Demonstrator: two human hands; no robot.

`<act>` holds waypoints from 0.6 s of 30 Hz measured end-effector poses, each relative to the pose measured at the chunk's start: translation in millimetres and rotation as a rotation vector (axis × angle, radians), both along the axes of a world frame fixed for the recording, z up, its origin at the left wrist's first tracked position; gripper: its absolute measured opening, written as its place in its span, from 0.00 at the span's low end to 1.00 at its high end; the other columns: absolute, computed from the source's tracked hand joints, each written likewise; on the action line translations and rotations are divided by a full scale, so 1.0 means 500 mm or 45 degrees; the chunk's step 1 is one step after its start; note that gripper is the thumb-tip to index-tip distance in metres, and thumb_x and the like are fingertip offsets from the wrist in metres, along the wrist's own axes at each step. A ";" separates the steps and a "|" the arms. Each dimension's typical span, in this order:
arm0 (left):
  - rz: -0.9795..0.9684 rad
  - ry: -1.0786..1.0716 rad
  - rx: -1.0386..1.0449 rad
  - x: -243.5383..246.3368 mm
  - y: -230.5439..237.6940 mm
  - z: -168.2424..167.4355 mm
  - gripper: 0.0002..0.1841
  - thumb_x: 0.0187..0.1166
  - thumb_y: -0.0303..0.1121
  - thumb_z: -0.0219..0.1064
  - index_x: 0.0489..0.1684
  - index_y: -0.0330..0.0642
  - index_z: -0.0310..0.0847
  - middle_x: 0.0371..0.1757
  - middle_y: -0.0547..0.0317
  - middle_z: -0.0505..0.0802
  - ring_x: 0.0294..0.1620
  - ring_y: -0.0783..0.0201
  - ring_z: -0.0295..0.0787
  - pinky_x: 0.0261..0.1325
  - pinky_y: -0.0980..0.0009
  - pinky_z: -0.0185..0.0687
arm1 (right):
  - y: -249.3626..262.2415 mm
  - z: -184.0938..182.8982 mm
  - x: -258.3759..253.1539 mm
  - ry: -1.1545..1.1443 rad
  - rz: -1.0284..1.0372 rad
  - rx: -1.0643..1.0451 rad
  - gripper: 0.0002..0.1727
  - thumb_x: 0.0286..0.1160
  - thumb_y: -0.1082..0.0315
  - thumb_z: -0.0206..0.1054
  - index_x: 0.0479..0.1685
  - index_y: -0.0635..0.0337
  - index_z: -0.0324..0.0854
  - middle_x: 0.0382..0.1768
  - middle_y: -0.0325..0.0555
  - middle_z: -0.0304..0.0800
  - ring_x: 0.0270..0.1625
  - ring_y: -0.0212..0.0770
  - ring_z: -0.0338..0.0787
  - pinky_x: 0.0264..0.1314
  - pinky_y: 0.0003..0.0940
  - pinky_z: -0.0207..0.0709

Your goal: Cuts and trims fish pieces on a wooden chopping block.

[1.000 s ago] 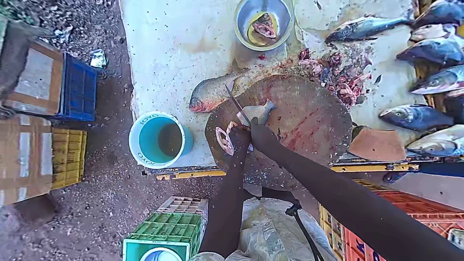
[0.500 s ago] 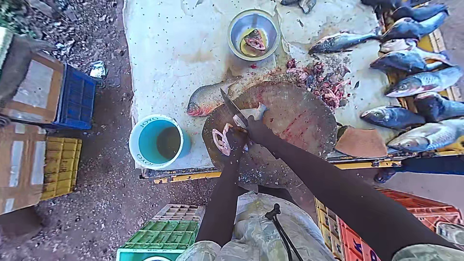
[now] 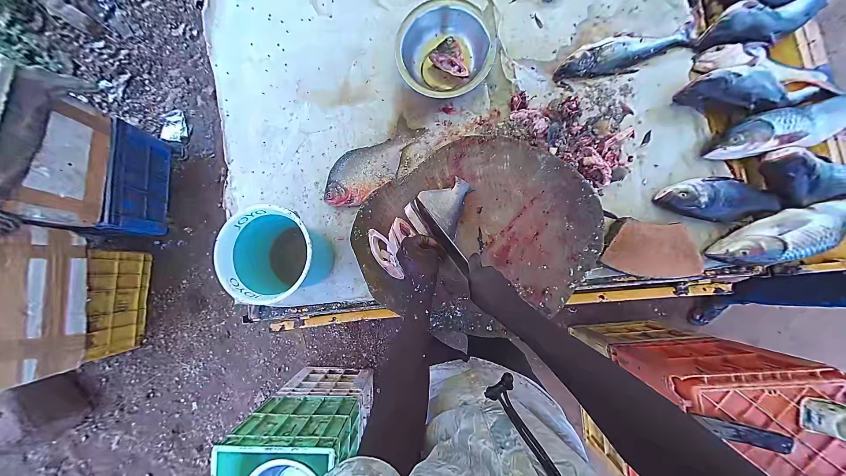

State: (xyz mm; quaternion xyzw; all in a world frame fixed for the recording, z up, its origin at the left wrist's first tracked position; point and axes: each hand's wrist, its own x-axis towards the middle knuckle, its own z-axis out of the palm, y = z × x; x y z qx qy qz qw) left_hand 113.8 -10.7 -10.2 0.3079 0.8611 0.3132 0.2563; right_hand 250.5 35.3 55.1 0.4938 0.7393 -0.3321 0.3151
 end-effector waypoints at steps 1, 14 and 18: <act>0.045 0.059 0.007 0.008 -0.007 0.003 0.04 0.72 0.28 0.74 0.39 0.45 0.92 0.46 0.49 0.93 0.49 0.51 0.90 0.56 0.48 0.85 | -0.015 0.018 0.040 -0.040 -0.003 -0.054 0.25 0.89 0.65 0.56 0.80 0.61 0.55 0.51 0.64 0.88 0.58 0.64 0.92 0.58 0.59 0.85; -0.003 -0.088 0.022 -0.004 0.075 0.036 0.10 0.81 0.33 0.67 0.54 0.42 0.89 0.44 0.46 0.95 0.46 0.47 0.91 0.52 0.44 0.84 | 0.065 -0.009 0.026 0.651 0.004 0.510 0.18 0.96 0.57 0.47 0.70 0.60 0.64 0.25 0.54 0.84 0.31 0.60 0.93 0.34 0.57 0.85; -0.071 0.001 -0.080 0.002 0.062 0.057 0.09 0.80 0.32 0.68 0.52 0.43 0.90 0.52 0.41 0.93 0.57 0.39 0.88 0.59 0.37 0.82 | 0.107 -0.026 -0.045 0.529 0.107 0.406 0.22 0.97 0.55 0.45 0.76 0.60 0.61 0.31 0.59 0.86 0.38 0.65 0.94 0.37 0.60 0.86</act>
